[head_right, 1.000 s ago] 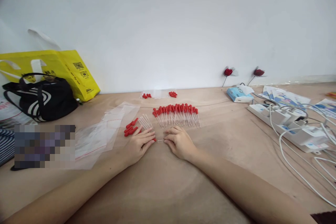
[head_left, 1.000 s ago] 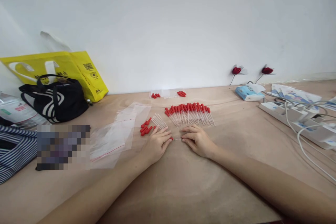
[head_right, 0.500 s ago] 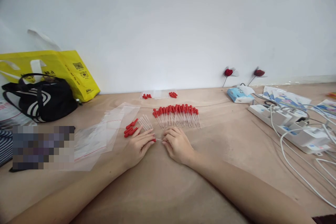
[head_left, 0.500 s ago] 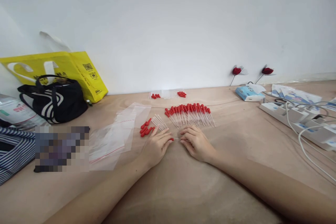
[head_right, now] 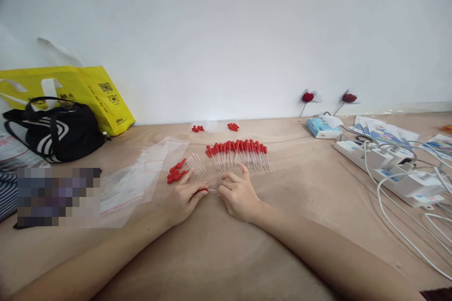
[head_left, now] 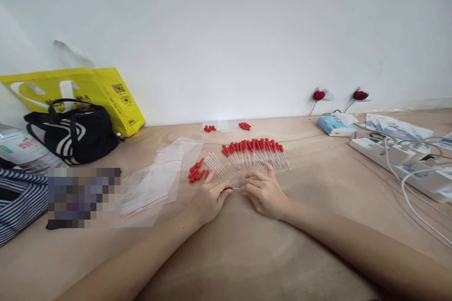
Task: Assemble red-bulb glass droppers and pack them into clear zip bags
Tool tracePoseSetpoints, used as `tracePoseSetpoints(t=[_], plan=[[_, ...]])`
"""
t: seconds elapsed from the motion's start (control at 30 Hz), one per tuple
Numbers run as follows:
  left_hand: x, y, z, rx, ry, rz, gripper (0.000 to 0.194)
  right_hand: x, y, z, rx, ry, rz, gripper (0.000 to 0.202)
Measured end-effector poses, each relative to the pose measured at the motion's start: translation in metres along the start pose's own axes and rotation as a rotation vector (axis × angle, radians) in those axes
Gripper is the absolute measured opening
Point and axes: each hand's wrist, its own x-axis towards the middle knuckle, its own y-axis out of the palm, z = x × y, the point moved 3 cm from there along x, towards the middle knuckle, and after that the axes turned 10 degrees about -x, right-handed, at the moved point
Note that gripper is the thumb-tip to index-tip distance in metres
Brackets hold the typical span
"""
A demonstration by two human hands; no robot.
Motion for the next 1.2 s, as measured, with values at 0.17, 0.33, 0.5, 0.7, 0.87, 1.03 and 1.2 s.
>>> tracePoseSetpoints(t=[0.17,0.33,0.5,0.7,0.87,1.03,1.2], plan=[[0.0001,0.0013,0.0014,-0.029,-0.014,0.039,0.016,0.0004,0.0013,-0.0014,0.038,0.001,0.023,0.014],[0.0006,0.0005,0.0024,-0.035,-0.036,0.042,0.017,-0.0007,0.0021,-0.002,0.073,0.057,0.045,0.011],[0.0003,0.0006,0.0015,-0.055,-0.01,0.035,0.016,-0.0011,0.003,-0.0023,0.087,0.06,0.043,0.011],[0.0002,0.0,0.0003,-0.045,-0.006,0.033,0.015,0.0003,0.0033,-0.0023,0.134,0.03,0.058,0.009],[0.0011,-0.0003,0.0005,-0.054,-0.003,0.03,0.016,0.0006,0.0036,-0.0029,0.171,0.007,0.061,0.01],[0.0024,-0.0006,0.0002,-0.087,0.002,0.029,0.015,0.0009,0.004,-0.0044,0.184,-0.025,0.039,0.011],[0.0027,-0.0013,-0.0004,-0.135,0.003,0.032,0.014,0.0028,0.001,-0.0038,0.149,-0.096,0.013,0.014]])
